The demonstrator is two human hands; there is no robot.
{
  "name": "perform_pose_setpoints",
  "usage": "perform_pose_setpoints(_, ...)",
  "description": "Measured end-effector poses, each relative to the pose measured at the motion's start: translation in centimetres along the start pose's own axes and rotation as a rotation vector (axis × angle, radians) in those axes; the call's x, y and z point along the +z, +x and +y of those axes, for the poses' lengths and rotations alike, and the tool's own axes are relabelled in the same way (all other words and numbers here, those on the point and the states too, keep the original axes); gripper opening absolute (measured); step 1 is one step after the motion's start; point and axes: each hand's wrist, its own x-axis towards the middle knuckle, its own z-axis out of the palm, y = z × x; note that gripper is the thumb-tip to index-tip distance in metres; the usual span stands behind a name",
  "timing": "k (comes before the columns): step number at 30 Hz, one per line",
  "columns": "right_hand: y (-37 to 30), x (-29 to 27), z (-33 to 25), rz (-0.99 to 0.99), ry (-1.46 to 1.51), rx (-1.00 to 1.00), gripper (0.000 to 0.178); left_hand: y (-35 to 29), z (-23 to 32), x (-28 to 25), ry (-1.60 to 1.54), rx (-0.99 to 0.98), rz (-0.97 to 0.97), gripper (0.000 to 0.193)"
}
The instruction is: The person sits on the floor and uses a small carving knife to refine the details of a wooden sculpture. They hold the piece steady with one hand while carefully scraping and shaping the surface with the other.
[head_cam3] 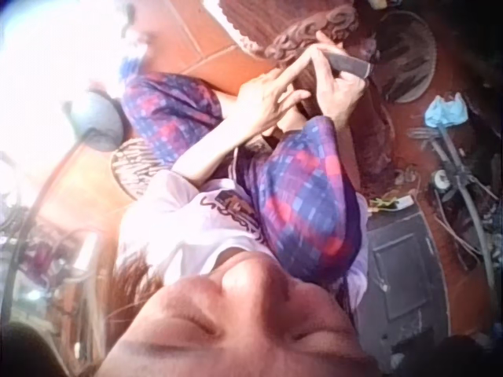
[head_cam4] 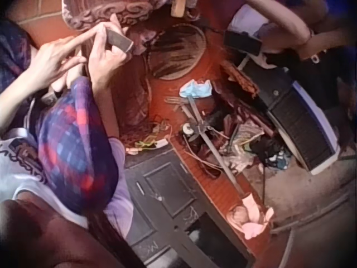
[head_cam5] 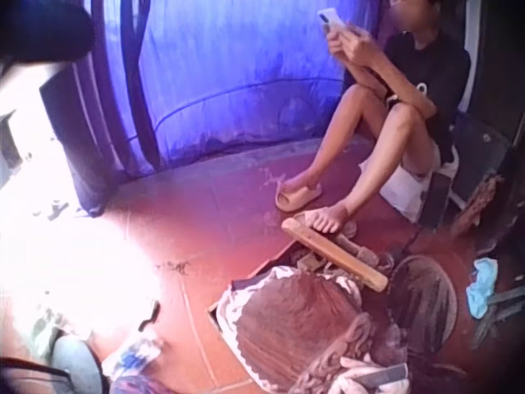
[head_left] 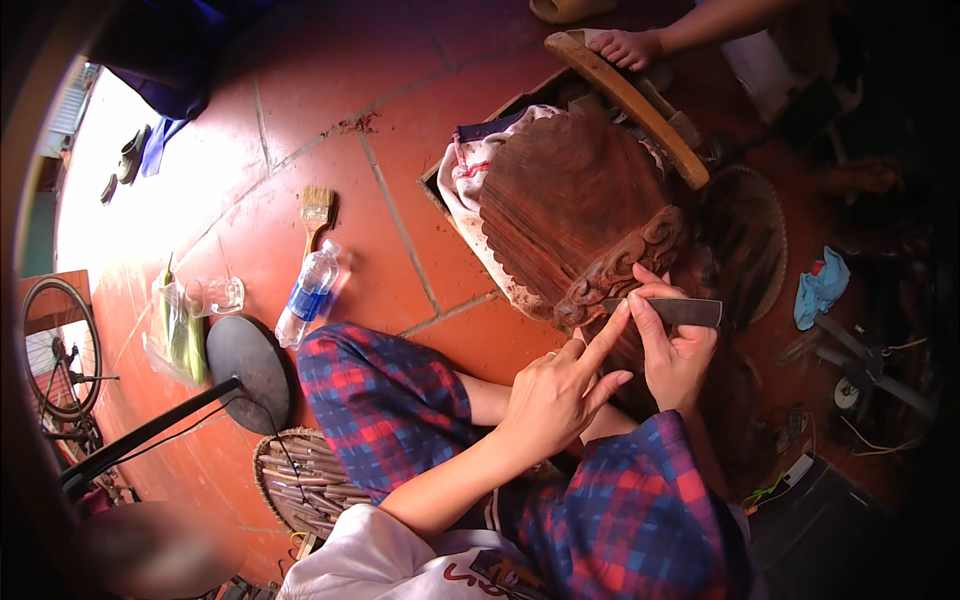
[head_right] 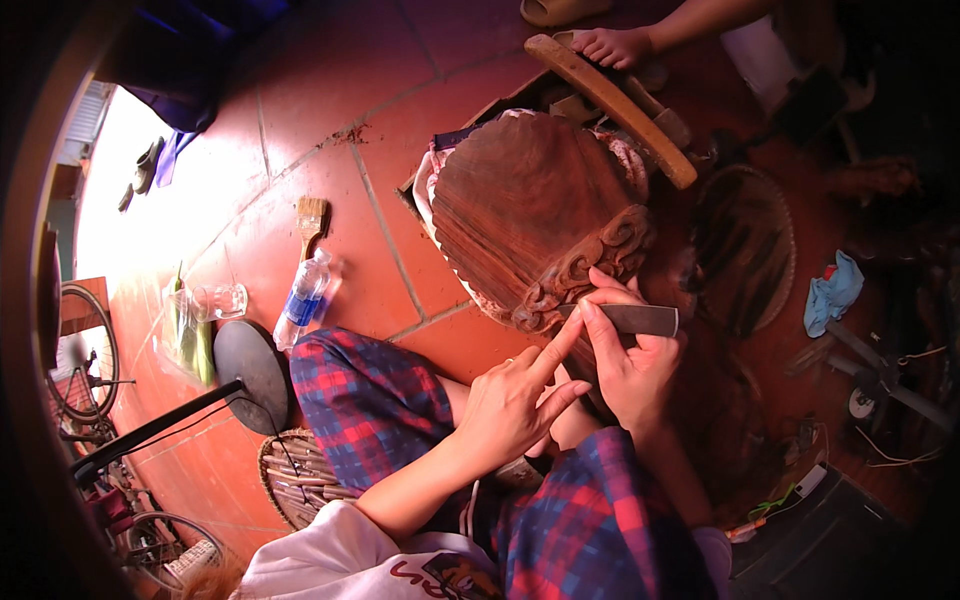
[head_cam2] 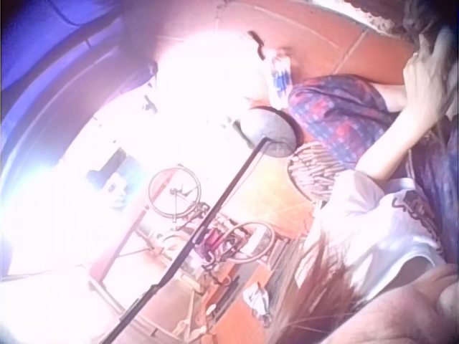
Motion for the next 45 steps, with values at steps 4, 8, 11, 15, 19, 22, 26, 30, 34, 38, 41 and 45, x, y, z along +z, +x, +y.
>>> perform_pose_setpoints(4,-0.2,0.3,-0.2,-0.021,-0.055,-0.014,0.007,-0.5,-0.3,-0.3,-0.027,-0.035,-0.013,0.069)
perform_pose_setpoints(8,0.1,0.3,-0.6,0.078,0.057,0.144,0.007,0.8,0.0,0.5,0.023,-0.026,0.003,0.072)
perform_pose_setpoints(11,-0.1,-0.5,0.2,-0.077,-0.039,-0.073,0.008,-0.3,-0.4,0.2,-0.029,0.021,0.013,0.072)
perform_pose_setpoints(15,-0.6,-0.5,0.4,-0.016,0.020,-0.049,0.008,-0.4,-0.5,0.9,-0.022,0.030,0.004,0.074)
perform_pose_setpoints(19,-0.4,-0.4,0.5,-0.043,-0.011,-0.070,0.007,-0.7,-0.6,0.8,-0.017,0.065,0.005,0.073)
perform_pose_setpoints(22,-0.1,0.0,0.1,-0.084,-0.115,-0.141,0.007,-1.2,-0.8,0.5,-0.039,0.036,-0.007,0.073)
perform_pose_setpoints(26,0.2,-0.2,0.2,0.009,0.014,-0.006,0.009,0.2,0.0,0.3,0.025,0.037,-0.030,0.074)
perform_pose_setpoints(30,0.1,-0.4,0.1,0.031,0.059,0.090,0.010,0.4,0.3,0.5,0.031,0.026,-0.037,0.075)
perform_pose_setpoints(34,0.0,-0.1,-0.1,-0.046,0.013,0.022,0.011,-0.7,0.2,-0.4,0.014,0.007,-0.043,0.076)
perform_pose_setpoints(38,0.4,-0.7,0.1,0.012,0.056,0.083,0.010,0.5,0.5,0.2,0.037,0.032,-0.039,0.076)
perform_pose_setpoints(41,0.0,-0.9,0.2,-0.070,-0.006,-0.016,0.010,-0.2,0.5,-0.1,0.028,0.039,-0.025,0.076)
perform_pose_setpoints(45,0.7,-0.4,-0.9,-0.027,-0.006,0.123,0.012,0.0,0.3,-0.2,0.054,0.030,-0.013,0.075)
